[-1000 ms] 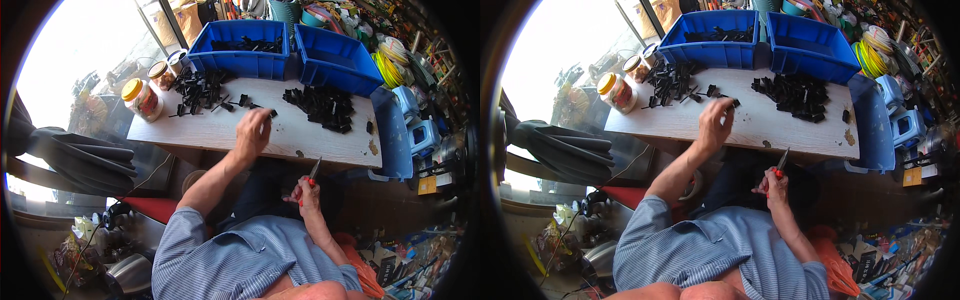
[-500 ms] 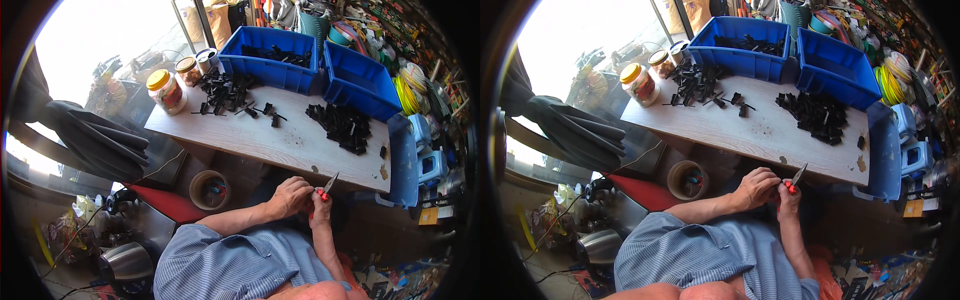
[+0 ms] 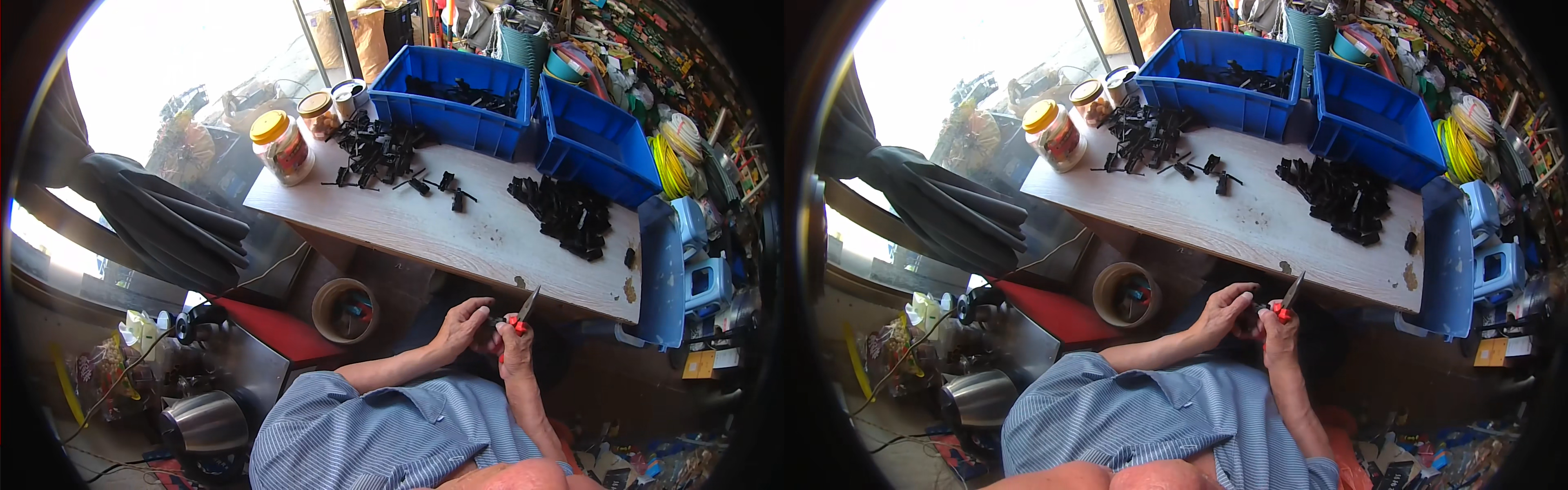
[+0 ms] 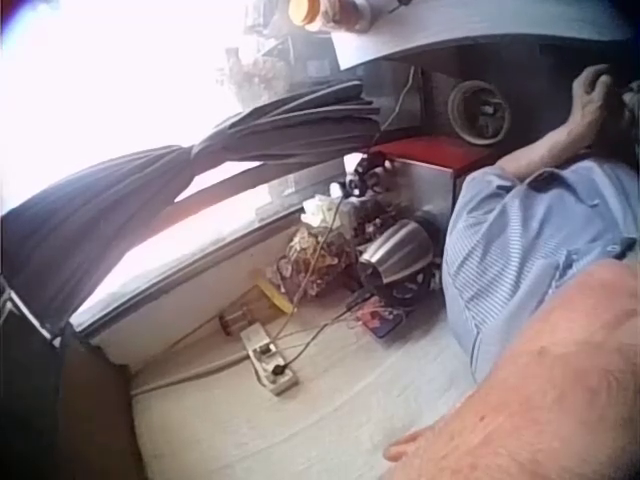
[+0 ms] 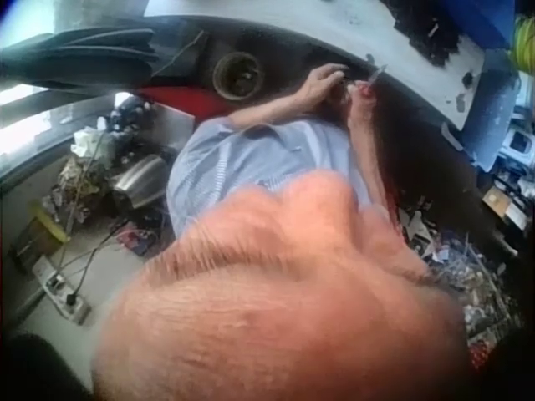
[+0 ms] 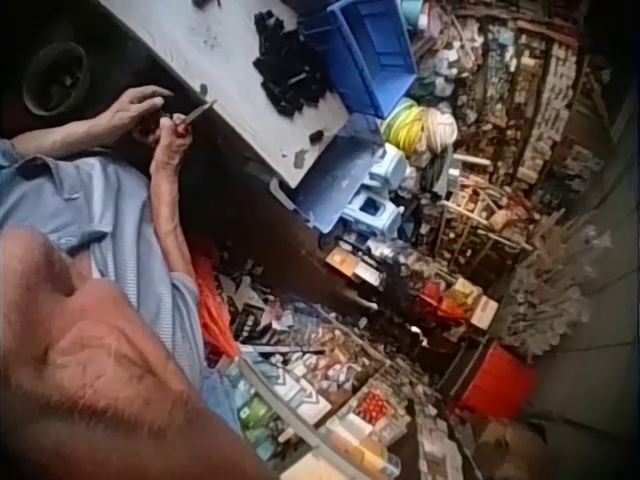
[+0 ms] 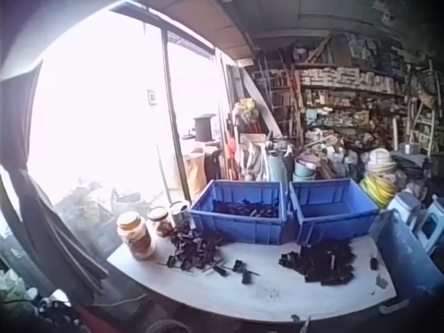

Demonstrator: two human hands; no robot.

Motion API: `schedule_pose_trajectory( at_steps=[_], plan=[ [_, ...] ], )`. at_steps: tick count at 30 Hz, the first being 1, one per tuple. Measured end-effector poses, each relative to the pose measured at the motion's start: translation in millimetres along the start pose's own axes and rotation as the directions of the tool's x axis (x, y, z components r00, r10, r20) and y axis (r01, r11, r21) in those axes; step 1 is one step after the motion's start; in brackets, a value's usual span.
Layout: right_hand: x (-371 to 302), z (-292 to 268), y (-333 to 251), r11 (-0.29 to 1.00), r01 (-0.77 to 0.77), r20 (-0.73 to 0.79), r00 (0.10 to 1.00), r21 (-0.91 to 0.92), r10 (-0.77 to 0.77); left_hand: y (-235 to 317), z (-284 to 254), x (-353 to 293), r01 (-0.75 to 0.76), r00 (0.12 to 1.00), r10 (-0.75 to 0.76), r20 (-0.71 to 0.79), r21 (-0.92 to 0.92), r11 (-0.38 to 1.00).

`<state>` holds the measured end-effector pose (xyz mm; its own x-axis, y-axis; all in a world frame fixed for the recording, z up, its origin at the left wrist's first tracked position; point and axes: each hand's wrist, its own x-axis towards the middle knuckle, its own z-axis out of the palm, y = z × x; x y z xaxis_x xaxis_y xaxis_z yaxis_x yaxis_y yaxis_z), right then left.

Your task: Assembling and snipping small black plastic parts at a workbench.

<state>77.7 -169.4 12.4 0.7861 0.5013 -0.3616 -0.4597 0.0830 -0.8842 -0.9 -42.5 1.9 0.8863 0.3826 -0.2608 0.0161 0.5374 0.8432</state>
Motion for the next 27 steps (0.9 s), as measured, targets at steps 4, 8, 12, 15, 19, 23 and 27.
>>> schedule_pose_trajectory(
  at_steps=[4, 8, 12, 15, 19, 23, 27],
  plan=[
    [-2.5, -2.4, 1.3, 0.999, -0.037, 0.023, 0.999, 0.006, 0.037, 11.5, 0.7, -3.9, 0.146, 0.986, -0.144, 0.081, -0.022, 0.989],
    [-3.3, -3.7, 3.9, 1.0, -0.009, 0.024, 1.0, 0.021, 0.008, 10.1, -0.8, -3.5, 0.347, 0.93, -0.335, 0.149, -0.065, 0.936],
    [-8.0, 4.8, -2.5, 0.998, -0.069, 0.015, 0.997, 0.011, 0.069, 12.2, 2.9, -5.8, 0.377, 0.926, -0.369, 0.081, -0.123, 0.918],
    [-3.5, 0.0, 3.1, 0.998, -0.06, 0.017, 0.998, 0.008, 0.06, 20.8, 9.1, -2.3, 0.417, 0.908, -0.418, 0.027, -0.153, 0.896],
    [-6.2, 10.3, -5.7, 0.998, -0.055, -0.022, 0.998, -0.021, 0.055, 16.5, 9.0, 10.2, 0.492, 0.869, -0.49, 0.072, -0.235, 0.838],
    [-7.3, 13.7, -4.8, 0.997, -0.035, -0.1, 0.995, -0.076, 0.028, 2.9, 16.2, 21.5, 0.506, 0.852, -0.523, 0.037, -0.323, 0.8],
    [-11.9, 9.5, 6.2, 0.993, -0.053, -0.13, 0.991, -0.101, 0.04, -9.0, 17.7, 19.0, 0.532, 0.829, -0.56, -0.001, -0.31, 0.788]
  ],
)
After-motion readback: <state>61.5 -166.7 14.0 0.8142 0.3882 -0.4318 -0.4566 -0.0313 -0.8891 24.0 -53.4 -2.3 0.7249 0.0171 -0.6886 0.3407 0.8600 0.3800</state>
